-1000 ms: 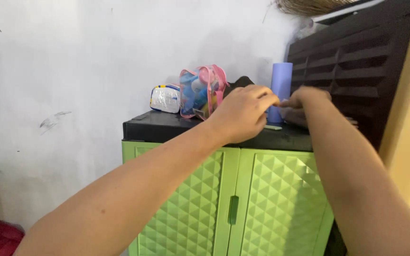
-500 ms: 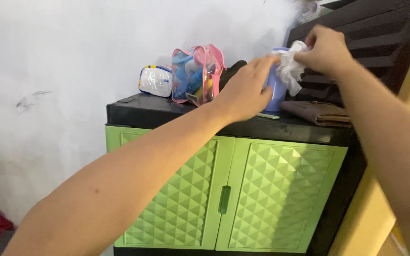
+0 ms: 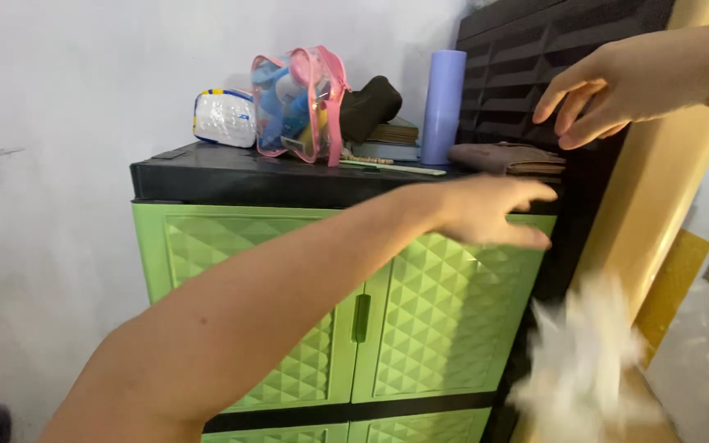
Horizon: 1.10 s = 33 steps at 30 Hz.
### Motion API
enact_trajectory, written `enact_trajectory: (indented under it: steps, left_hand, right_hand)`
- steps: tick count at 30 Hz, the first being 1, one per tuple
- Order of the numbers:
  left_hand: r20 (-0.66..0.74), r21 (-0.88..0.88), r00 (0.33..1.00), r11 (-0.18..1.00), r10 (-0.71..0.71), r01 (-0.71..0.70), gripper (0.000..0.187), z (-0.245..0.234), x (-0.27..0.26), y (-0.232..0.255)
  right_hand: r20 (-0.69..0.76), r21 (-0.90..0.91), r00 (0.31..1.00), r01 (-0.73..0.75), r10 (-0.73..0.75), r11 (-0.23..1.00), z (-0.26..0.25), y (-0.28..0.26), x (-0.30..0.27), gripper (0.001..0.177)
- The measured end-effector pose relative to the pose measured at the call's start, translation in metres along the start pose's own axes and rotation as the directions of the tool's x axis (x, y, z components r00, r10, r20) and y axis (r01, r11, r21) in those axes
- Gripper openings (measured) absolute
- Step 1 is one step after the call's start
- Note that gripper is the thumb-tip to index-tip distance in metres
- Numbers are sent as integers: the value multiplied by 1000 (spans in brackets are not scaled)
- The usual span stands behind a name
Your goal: Organize various household items by putting away boxes, checking the window, placing items in a small refrigerator, and clearing a cabinet top into a laundry basket.
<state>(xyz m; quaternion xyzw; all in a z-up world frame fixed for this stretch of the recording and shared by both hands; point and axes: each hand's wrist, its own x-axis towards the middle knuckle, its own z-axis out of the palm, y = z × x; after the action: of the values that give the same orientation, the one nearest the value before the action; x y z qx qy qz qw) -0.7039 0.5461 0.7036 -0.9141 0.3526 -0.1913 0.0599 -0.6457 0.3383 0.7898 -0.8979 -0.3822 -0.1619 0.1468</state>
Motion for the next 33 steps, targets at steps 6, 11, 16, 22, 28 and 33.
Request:
enact_trajectory:
  steps: [6, 11, 16, 22, 28, 33]
  left_hand:
    - [-481, 82, 844, 946, -237, 312, 30, -78, -11, -4]
    - [-593, 155, 789, 940, -159, 305, 25, -98, -19, -27]
    - [-601, 148, 779, 933, -178, 327, 21, -92, -20, -34]
    - [-542, 95, 813, 946, -211, 309, 25, -87, -23, -40]
    - [-366, -320, 675, 768, -640, 555, 46, -83, -4, -20]
    - [-209, -814, 630, 490, -748, 312, 81, -91, 8, 2]
  right_hand:
    - [-26, -240, 1000, -2, -4, 971, 30, -9, 21, 90]
    - [-58, -148, 998, -3, -6, 989, 74, -1, 86, 102]
    - [44, -73, 996, -79, 82, 994, 86, -12, 111, 102]
    - [-93, -221, 994, -70, 51, 973, 44, -29, 83, 79]
    - [-427, -161, 904, -46, -27, 986, 4, -34, 46, 71]
    - [-293, 174, 947, -82, 131, 981, -13, -89, -39, 67]
